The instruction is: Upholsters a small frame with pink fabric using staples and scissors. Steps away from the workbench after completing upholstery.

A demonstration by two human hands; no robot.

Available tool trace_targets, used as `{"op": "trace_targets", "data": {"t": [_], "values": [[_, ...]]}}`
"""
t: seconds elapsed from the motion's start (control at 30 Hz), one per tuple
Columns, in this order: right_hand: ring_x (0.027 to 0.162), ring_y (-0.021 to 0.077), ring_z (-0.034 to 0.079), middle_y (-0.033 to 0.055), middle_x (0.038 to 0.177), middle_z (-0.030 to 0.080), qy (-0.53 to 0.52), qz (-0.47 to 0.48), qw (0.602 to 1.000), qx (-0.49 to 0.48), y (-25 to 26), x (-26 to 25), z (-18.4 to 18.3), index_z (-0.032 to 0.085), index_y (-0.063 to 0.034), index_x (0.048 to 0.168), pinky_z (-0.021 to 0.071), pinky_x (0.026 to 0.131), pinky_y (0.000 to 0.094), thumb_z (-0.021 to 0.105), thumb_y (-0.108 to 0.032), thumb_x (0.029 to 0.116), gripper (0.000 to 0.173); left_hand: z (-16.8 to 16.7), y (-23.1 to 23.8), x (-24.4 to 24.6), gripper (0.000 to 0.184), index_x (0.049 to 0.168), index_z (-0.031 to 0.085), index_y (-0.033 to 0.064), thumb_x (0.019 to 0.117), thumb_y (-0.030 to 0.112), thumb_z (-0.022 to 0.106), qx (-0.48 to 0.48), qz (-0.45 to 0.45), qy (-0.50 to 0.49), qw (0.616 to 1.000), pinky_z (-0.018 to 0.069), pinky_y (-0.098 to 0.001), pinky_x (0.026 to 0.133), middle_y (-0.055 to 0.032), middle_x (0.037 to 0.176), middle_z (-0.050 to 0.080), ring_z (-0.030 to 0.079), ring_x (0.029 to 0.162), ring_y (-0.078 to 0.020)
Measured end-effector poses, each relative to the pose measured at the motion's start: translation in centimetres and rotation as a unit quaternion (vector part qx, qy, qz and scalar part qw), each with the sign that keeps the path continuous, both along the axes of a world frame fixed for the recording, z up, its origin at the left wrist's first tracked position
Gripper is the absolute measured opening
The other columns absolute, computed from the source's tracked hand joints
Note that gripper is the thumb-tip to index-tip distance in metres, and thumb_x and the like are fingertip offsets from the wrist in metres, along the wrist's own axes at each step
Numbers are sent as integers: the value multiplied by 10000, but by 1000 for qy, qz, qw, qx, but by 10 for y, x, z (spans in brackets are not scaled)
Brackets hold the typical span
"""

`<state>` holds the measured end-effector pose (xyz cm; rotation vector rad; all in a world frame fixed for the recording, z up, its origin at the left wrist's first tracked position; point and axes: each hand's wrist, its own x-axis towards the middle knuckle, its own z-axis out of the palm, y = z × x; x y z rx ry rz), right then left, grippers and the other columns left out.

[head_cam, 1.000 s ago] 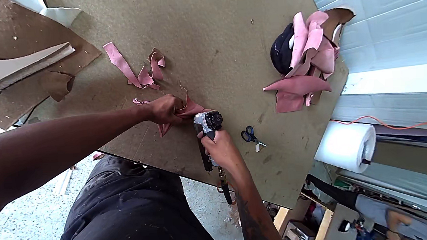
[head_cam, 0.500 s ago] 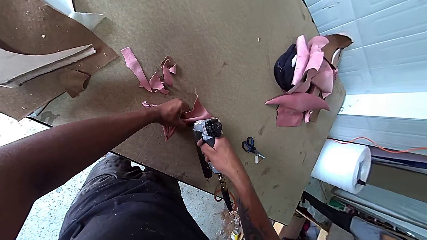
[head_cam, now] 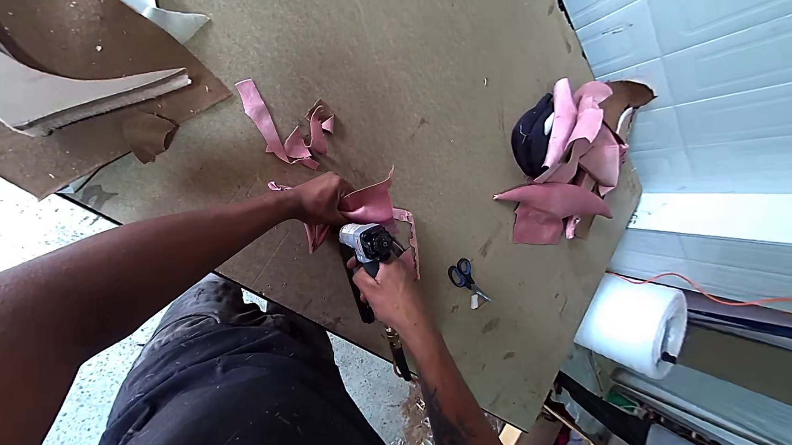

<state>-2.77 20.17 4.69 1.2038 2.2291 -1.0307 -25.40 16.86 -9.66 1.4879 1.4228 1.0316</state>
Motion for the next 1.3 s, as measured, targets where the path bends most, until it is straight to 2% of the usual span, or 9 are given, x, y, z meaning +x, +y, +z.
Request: {"op": "trace_targets", "data": {"t": [0.1, 0.4, 0.53, 0.6, 0.73, 0.87, 0.93, 1.1, 1.3], "values": [[496, 155, 601, -4, 689, 648, -5, 12, 999, 33, -9, 3, -1, 682, -224, 1043, 527, 446, 404, 635, -266, 939, 121, -1, -2, 3, 322, 727, 644, 145, 804, 408, 814, -8, 4, 13, 1000, 521, -381, 579, 20, 666, 624, 616, 619, -114], [639, 172, 651, 22, 814, 671, 26, 94, 992, 75, -17, 10, -4, 634, -193, 1197, 549, 535, 443, 645, -285, 944, 270, 2, -3, 10, 328, 762, 668, 143, 790, 427, 829, -14, 13, 46, 999, 543, -376, 620, 21, 696, 646, 635, 653, -111], [634, 197, 650, 37, 800, 665, 33, 107, 989, 96, -18, 7, -3, 634, -183, 1175, 540, 526, 464, 650, -310, 941, 266, 1, -7, 12, 316, 822, 694, 122, 801, 409, 823, -2, 49, 74, 996, 569, -413, 699, -12, 775, 674, 666, 740, -150], [643, 199, 658, 39, 804, 669, 26, 113, 989, 97, -17, 5, -2, 626, -188, 1197, 550, 538, 470, 646, -320, 946, 284, 8, -18, 8, 359, 891, 714, 118, 805, 456, 801, 5, 103, 111, 988, 577, -436, 838, -28, 911, 693, 674, 902, -180], [553, 200, 636, 44, 727, 659, 21, 95, 994, 53, -11, 6, -6, 633, -178, 1179, 552, 503, 461, 653, -310, 922, 290, 45, -74, 4, 422, 904, 663, 145, 828, 557, 721, -22, 178, 258, 949, 564, -480, 882, -34, 994, 665, 657, 980, -224], [518, 191, 646, 38, 672, 670, 19, 98, 995, 24, 2, 4, -10, 638, -168, 1148, 572, 511, 445, 644, -345, 929, 282, 52, -96, 36, 606, 871, 715, 199, 707, 781, 672, -127, 107, 402, 901, 457, -507, 928, 20, 918, 688, 622, 1013, -226], [510, 205, 645, 52, 670, 675, 23, 91, 996, 7, 8, 7, -11, 652, -158, 1140, 569, 505, 450, 647, -374, 923, 305, 46, -86, 42, 559, 871, 716, 181, 757, 726, 672, -133, 79, 434, 887, 441, -512, 917, 14, 924, 695, 619, 1030, -239], [494, 213, 638, 66, 672, 677, 10, 57, 998, -12, 12, 13, -6, 656, -166, 1162, 562, 485, 432, 646, -423, 935, 342, 22, -74, 16, 317, 791, 704, 186, 948, 458, 659, -35, -75, 375, 923, 442, -495, 889, 17, 875, 674, 611, 1004, -218], [657, 203, 675, 47, 798, 682, 12, 129, 990, 60, 6, 1, -1, 641, -188, 1191, 570, 600, 479, 649, -375, 957, 299, 6, -68, -11, 357, 669, 667, 182, 903, 444, 734, 12, -106, 237, 966, 430, -460, 888, 47, 772, 636, 603, 876, -150]]}}
